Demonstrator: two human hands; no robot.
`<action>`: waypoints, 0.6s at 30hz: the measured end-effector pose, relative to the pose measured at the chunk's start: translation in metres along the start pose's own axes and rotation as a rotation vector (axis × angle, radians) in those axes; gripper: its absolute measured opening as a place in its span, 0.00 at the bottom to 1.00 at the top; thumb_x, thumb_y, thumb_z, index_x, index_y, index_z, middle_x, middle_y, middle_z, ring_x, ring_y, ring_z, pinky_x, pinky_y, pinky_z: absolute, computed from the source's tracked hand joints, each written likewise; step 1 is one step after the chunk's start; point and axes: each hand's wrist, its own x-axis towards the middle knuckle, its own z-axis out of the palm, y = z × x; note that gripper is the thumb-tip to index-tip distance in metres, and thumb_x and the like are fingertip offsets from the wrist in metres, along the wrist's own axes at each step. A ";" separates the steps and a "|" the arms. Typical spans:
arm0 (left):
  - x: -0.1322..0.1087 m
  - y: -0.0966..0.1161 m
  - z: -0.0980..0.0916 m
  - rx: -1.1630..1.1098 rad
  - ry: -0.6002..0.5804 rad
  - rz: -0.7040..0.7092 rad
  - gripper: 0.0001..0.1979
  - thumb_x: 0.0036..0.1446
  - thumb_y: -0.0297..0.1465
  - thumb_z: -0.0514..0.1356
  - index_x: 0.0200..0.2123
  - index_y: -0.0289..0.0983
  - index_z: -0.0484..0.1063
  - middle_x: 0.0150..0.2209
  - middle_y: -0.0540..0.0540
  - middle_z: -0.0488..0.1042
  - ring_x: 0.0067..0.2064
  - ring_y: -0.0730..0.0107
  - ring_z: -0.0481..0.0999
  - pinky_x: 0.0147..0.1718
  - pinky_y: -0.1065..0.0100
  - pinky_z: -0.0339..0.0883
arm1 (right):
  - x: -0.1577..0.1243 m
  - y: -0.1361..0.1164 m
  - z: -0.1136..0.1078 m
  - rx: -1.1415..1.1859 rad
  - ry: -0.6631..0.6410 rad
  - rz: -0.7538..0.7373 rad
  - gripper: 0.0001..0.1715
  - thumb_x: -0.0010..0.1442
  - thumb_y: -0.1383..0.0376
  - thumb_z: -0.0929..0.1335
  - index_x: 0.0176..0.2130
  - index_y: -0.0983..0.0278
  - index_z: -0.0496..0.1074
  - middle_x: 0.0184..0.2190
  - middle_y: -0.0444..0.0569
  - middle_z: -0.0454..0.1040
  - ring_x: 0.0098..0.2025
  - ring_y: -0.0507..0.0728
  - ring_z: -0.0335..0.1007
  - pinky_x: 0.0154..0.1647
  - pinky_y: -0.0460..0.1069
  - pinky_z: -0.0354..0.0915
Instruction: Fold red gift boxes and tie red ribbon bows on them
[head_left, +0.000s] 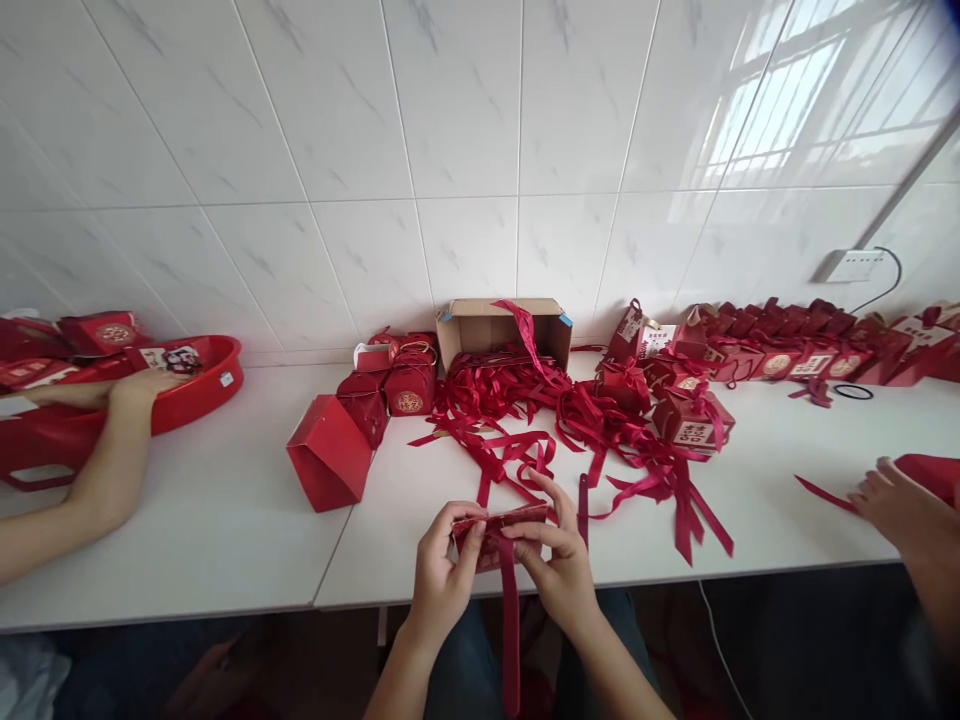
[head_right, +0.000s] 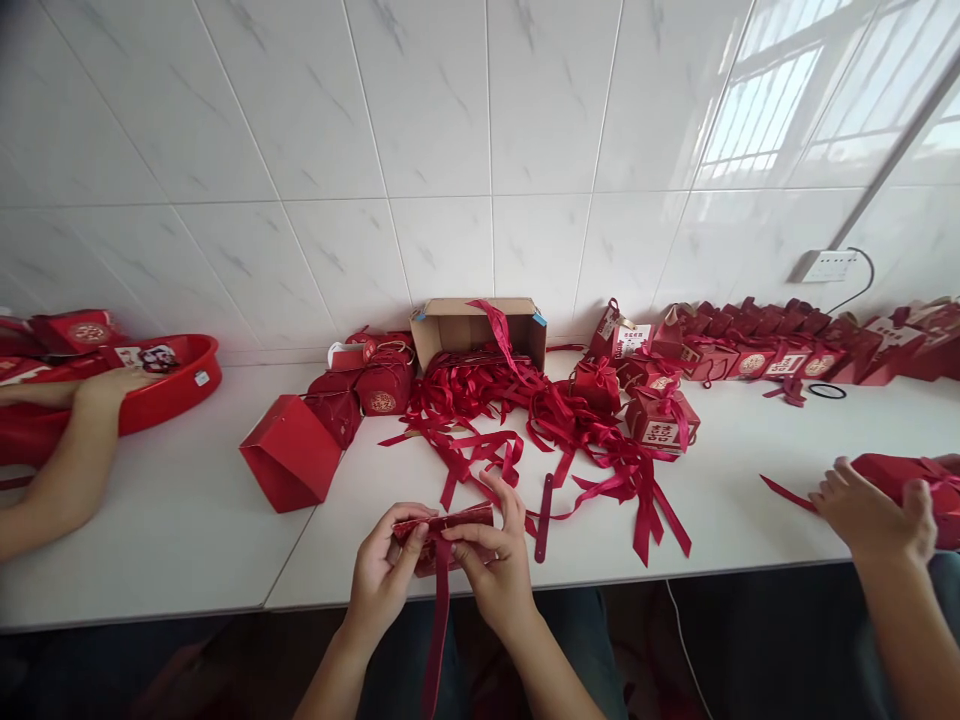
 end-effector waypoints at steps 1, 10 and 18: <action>-0.001 0.000 0.000 -0.005 -0.007 0.002 0.07 0.61 0.33 0.54 0.38 0.37 0.68 0.38 0.45 0.73 0.41 0.66 0.74 0.42 0.68 0.68 | 0.000 0.000 0.000 -0.001 0.002 -0.002 0.08 0.56 0.65 0.70 0.34 0.51 0.79 0.60 0.47 0.58 0.62 0.66 0.50 0.60 0.66 0.51; -0.011 0.000 0.001 -0.078 -0.050 0.025 0.06 0.62 0.32 0.53 0.37 0.37 0.68 0.38 0.44 0.72 0.41 0.66 0.74 0.40 0.67 0.69 | -0.002 0.000 0.006 0.112 0.115 -0.042 0.08 0.56 0.65 0.70 0.39 0.56 0.74 0.55 0.51 0.65 0.57 0.62 0.60 0.52 0.58 0.62; -0.012 0.014 -0.008 0.039 -0.118 0.241 0.10 0.56 0.27 0.58 0.43 0.39 0.66 0.41 0.42 0.70 0.46 0.61 0.72 0.44 0.62 0.68 | 0.000 -0.003 0.003 0.290 -0.025 -0.013 0.07 0.55 0.64 0.70 0.32 0.61 0.66 0.28 0.45 0.69 0.32 0.54 0.68 0.33 0.49 0.65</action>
